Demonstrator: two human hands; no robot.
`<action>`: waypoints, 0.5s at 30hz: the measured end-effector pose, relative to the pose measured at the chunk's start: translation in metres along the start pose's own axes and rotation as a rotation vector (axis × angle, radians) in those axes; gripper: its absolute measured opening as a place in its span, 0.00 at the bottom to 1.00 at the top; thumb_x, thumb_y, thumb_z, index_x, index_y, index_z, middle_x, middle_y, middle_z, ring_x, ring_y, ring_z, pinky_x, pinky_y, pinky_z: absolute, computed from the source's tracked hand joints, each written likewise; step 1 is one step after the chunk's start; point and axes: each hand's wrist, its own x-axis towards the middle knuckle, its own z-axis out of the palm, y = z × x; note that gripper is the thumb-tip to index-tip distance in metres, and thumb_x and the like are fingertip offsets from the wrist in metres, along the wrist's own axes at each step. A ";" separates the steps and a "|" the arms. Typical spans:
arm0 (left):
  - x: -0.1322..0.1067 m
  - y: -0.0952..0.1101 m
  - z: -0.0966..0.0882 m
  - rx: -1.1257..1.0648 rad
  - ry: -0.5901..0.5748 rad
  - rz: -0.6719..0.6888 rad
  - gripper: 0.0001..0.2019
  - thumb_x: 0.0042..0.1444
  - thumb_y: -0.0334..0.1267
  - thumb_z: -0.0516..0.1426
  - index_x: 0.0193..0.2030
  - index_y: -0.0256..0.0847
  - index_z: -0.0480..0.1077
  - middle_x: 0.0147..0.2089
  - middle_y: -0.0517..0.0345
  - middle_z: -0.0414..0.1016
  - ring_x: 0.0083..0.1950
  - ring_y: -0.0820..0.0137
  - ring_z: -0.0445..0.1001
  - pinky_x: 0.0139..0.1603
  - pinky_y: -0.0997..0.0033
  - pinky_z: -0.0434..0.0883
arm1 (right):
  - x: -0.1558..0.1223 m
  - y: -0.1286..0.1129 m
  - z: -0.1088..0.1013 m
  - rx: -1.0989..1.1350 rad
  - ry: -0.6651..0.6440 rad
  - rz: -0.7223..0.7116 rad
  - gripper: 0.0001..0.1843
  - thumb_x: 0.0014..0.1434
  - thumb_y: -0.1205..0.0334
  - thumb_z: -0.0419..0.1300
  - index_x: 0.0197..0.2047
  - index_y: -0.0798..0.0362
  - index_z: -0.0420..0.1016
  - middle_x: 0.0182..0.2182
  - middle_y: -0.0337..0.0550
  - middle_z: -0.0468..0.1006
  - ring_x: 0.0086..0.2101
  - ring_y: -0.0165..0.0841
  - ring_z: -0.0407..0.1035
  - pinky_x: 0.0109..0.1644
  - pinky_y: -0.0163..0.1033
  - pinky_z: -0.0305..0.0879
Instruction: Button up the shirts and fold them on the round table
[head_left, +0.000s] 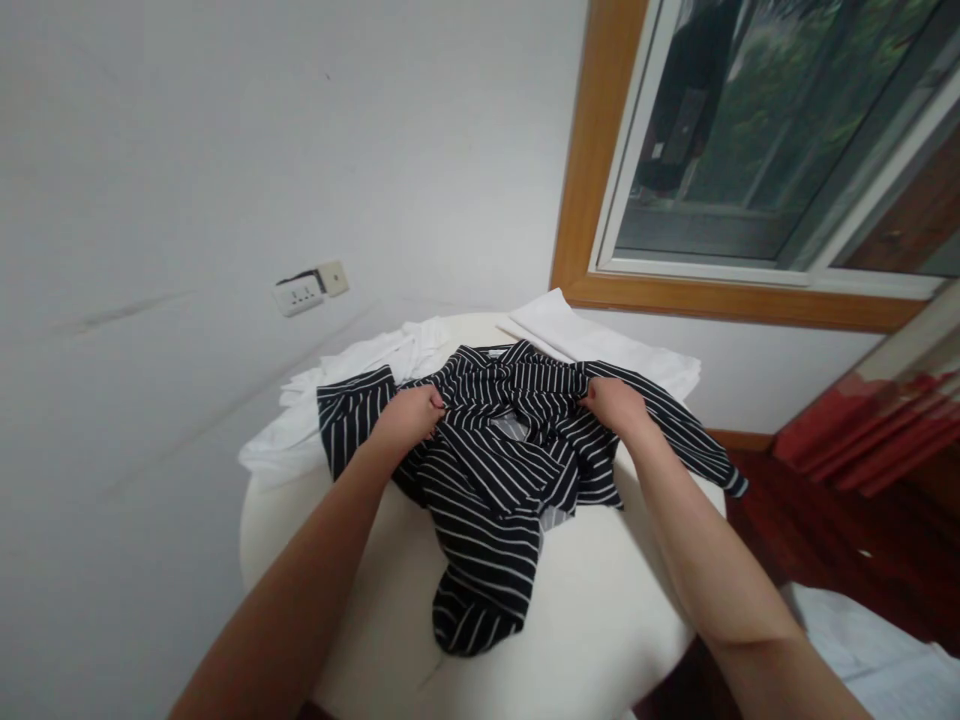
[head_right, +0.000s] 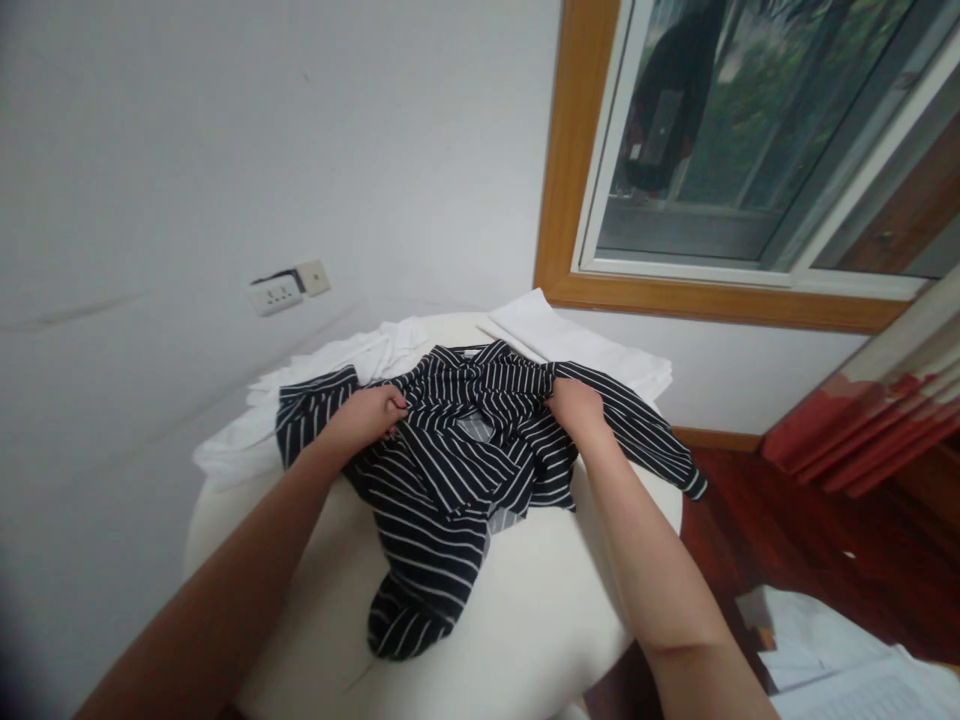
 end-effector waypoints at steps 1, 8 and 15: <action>0.002 -0.001 0.003 0.042 0.087 0.047 0.07 0.55 0.34 0.53 0.38 0.40 0.70 0.31 0.57 0.77 0.33 0.67 0.76 0.37 0.71 0.69 | 0.001 -0.002 0.003 0.008 0.067 0.010 0.15 0.62 0.56 0.55 0.46 0.55 0.74 0.43 0.55 0.77 0.44 0.43 0.72 0.43 0.41 0.64; 0.006 0.004 0.022 0.209 0.416 0.339 0.15 0.58 0.30 0.49 0.49 0.38 0.69 0.49 0.45 0.72 0.52 0.58 0.68 0.55 0.59 0.65 | 0.004 -0.014 0.016 0.067 0.256 -0.010 0.15 0.66 0.58 0.50 0.51 0.53 0.71 0.46 0.54 0.73 0.45 0.41 0.69 0.43 0.39 0.64; -0.012 0.040 0.045 0.190 0.319 0.545 0.14 0.64 0.39 0.47 0.48 0.38 0.70 0.44 0.49 0.71 0.49 0.62 0.66 0.54 0.61 0.64 | -0.004 -0.036 0.016 0.362 0.218 -0.359 0.13 0.62 0.69 0.51 0.46 0.54 0.75 0.40 0.45 0.77 0.41 0.33 0.70 0.48 0.34 0.61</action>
